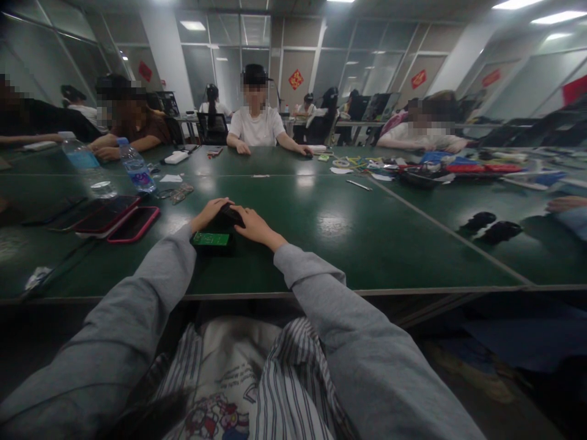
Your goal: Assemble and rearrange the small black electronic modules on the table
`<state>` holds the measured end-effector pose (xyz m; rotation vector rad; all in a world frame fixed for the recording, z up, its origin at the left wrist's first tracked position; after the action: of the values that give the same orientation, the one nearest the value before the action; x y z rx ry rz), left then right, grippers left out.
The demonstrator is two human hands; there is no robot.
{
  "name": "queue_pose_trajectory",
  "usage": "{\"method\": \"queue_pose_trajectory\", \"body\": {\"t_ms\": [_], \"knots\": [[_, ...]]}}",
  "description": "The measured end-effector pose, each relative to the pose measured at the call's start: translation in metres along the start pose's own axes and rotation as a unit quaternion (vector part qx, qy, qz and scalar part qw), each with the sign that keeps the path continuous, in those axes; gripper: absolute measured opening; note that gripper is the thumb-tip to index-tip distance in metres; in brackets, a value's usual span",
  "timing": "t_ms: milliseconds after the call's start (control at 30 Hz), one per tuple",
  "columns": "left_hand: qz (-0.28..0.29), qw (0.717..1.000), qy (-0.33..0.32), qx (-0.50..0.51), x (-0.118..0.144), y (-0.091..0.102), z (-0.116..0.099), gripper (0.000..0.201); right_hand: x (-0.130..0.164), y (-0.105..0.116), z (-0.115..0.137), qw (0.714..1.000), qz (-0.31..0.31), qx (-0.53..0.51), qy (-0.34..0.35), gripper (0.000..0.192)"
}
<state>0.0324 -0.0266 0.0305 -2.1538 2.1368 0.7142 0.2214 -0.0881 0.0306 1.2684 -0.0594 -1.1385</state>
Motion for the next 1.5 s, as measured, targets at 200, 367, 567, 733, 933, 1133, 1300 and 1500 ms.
{"method": "queue_pose_trajectory", "body": {"t_ms": [200,367,567,733,933,1133,1300,1500], "knots": [[-0.007,1.000,0.005,-0.009,-0.0012,-0.0005,0.0022,0.048,0.0003,0.0007,0.0016,1.000,0.001,0.004,-0.002,0.062],[-0.007,1.000,0.000,-0.010,-0.0013,-0.0006,0.0016,0.047,0.0005,-0.0001,0.0009,1.000,0.000,-0.001,-0.001,0.063],[-0.004,1.000,-0.006,-0.005,0.0003,-0.0008,-0.0007,0.048,-0.0004,-0.0040,-0.0030,1.000,-0.003,0.009,0.005,0.063],[-0.006,1.000,-0.002,-0.004,0.0003,-0.0009,-0.0001,0.048,-0.0002,-0.0037,-0.0024,1.000,-0.003,0.004,0.008,0.063],[-0.002,1.000,-0.004,0.003,-0.0026,-0.0007,0.0047,0.048,-0.0001,-0.0033,-0.0017,1.000,0.000,0.007,0.004,0.063],[-0.001,1.000,-0.006,0.002,-0.0007,-0.0003,0.0030,0.048,0.0001,-0.0043,-0.0034,1.000,-0.001,0.007,0.010,0.063],[-0.001,1.000,-0.002,-0.001,0.0004,-0.0001,0.0011,0.048,-0.0002,-0.0052,-0.0047,1.000,0.000,0.004,0.009,0.064],[-0.001,1.000,-0.003,0.004,-0.0018,-0.0003,0.0029,0.047,-0.0005,-0.0049,-0.0033,1.000,0.001,0.013,0.005,0.063]]}}
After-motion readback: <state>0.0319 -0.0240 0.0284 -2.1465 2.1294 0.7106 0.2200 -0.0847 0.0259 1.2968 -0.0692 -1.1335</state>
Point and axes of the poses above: each hand's wrist, its own x-axis away from the middle knuckle, its own y-axis out of the back of the hand, z = x × y, the point moved 2 cm from there along -x, towards the middle knuckle, and after that the axes turned 8 degrees about -z, right-handed, at the moved point
